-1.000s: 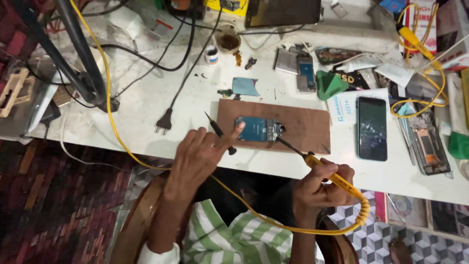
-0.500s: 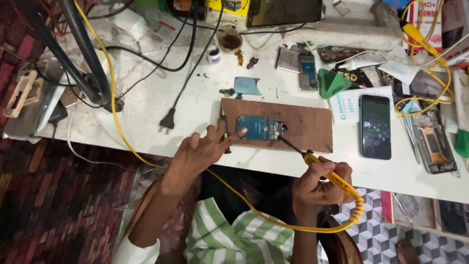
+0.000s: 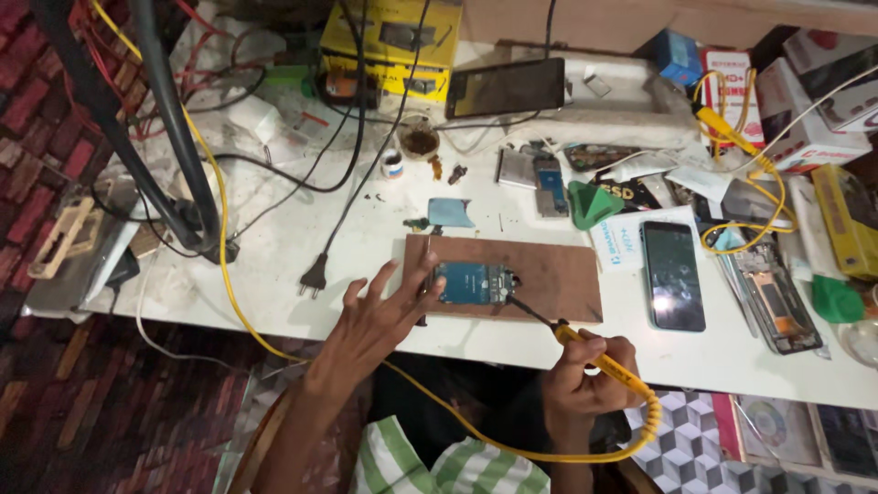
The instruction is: The person uses a soldering iron and tweezers to work on a small blue circuit board placed on a wooden block. They repeatedly apply the soldering iron to specific points on the board while holding it steady with tweezers.
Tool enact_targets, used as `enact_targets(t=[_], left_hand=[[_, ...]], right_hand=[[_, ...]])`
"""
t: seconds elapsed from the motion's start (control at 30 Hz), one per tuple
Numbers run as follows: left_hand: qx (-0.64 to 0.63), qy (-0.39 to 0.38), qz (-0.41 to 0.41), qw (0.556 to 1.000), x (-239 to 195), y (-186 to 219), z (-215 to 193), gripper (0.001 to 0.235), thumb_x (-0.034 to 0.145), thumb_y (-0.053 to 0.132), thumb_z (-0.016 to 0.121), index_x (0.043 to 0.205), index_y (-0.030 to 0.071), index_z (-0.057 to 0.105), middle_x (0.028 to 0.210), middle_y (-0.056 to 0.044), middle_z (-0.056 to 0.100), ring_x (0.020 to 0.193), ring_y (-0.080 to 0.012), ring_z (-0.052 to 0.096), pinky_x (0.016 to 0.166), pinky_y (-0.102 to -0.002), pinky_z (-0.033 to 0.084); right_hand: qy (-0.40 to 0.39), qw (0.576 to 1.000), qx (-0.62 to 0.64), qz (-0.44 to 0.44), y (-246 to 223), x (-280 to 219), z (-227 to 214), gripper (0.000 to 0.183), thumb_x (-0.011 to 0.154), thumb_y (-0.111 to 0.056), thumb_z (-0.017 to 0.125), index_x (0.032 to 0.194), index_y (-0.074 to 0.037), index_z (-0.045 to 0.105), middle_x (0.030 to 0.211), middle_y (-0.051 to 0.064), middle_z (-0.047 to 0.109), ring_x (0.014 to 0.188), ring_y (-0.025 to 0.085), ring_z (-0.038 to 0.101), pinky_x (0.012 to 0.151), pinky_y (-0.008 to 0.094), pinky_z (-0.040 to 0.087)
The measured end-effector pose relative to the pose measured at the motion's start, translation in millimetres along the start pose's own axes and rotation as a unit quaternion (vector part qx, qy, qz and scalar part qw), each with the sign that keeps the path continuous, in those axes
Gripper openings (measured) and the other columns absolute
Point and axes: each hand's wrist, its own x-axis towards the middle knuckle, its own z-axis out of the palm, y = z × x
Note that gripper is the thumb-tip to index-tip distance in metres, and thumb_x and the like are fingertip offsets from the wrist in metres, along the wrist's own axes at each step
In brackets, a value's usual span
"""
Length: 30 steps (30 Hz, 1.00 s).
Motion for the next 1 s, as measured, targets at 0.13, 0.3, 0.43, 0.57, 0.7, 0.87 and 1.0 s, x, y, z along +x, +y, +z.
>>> enact_targets(t=[0.13, 0.3, 0.43, 0.57, 0.7, 0.87, 1.0], left_hand=[[-0.107, 0.032, -0.093, 0.989, -4.3, 7.6, 2.2, 0.067, 0.088, 0.005, 0.063, 0.152, 0.005, 0.043, 0.152, 0.001, 0.057, 0.131, -0.0249, 0.047, 0.098, -0.043, 0.028], [-0.171, 0.037, -0.102, 0.979, -10.5, 17.3, 2.3, 0.060, 0.101, 0.013, 0.060, 0.153, -0.006, 0.039, 0.141, -0.005, 0.067, 0.133, -0.0250, 0.046, 0.099, -0.045, 0.024], [-0.198, 0.025, -0.106, 0.974, -0.3, 16.4, 1.7, 0.061, 0.097, 0.009, 0.059, 0.153, -0.001, 0.037, 0.141, -0.003, 0.067, 0.133, -0.0256, 0.046, 0.099, -0.046, 0.024], [-0.218, 0.034, -0.129, 0.967, 2.3, 10.8, -1.5, 0.064, 0.095, 0.004, 0.057, 0.155, -0.001, 0.035, 0.145, 0.000, 0.066, 0.136, -0.0272, 0.046, 0.099, -0.048, 0.025], [-0.247, 0.054, -0.175, 0.951, -3.8, 7.9, -4.0, 0.066, 0.097, 0.017, 0.064, 0.154, -0.001, 0.036, 0.144, -0.004, 0.062, 0.133, -0.0304, 0.042, 0.096, -0.054, 0.024], [-0.260, 0.048, -0.164, 0.950, -11.9, 11.6, -3.9, 0.067, 0.095, 0.026, 0.068, 0.152, 0.010, 0.040, 0.146, -0.005, 0.058, 0.133, -0.0297, 0.038, 0.099, -0.053, 0.024], [-0.349, 0.038, -0.178, 0.919, -16.7, 20.0, -4.0, 0.071, 0.096, 0.029, 0.066, 0.154, 0.003, 0.036, 0.151, -0.009, 0.056, 0.135, -0.0332, 0.038, 0.100, -0.053, 0.021]], right_hand=[[-0.006, 1.000, 0.002, 0.003, -2.2, -0.1, -1.1, 0.022, 0.099, -0.003, 0.054, 0.078, 0.003, 0.058, 0.071, 0.012, 0.062, 0.059, 0.023, 0.060, 0.058, 0.033, 0.046], [-0.018, 1.000, -0.023, 0.006, 1.2, -5.1, -1.5, 0.021, 0.098, -0.003, 0.055, 0.079, 0.005, 0.058, 0.073, 0.013, 0.063, 0.059, 0.023, 0.060, 0.058, 0.033, 0.046], [0.003, 1.000, 0.018, 0.003, 2.7, -6.2, 4.0, 0.021, 0.099, -0.002, 0.055, 0.079, 0.003, 0.056, 0.074, 0.013, 0.062, 0.062, 0.023, 0.062, 0.060, 0.033, 0.049], [-0.016, 1.000, 0.018, 0.002, 6.0, -8.9, 0.4, 0.019, 0.100, -0.002, 0.055, 0.082, 0.004, 0.056, 0.076, 0.014, 0.062, 0.063, 0.023, 0.062, 0.061, 0.033, 0.050], [-0.020, 1.000, 0.009, -0.004, 8.3, -10.4, -0.8, 0.021, 0.100, -0.003, 0.054, 0.080, 0.003, 0.053, 0.074, 0.014, 0.061, 0.062, 0.024, 0.061, 0.055, 0.031, 0.048], [-0.029, 1.000, 0.009, -0.005, 8.1, -10.0, -0.9, 0.020, 0.099, -0.004, 0.054, 0.081, 0.003, 0.055, 0.073, 0.014, 0.060, 0.061, 0.025, 0.060, 0.055, 0.033, 0.047], [-0.038, 0.998, -0.010, -0.042, 10.3, -8.5, -5.3, 0.021, 0.101, -0.007, 0.056, 0.081, 0.000, 0.055, 0.077, 0.012, 0.063, 0.064, 0.026, 0.063, 0.057, 0.033, 0.049]])
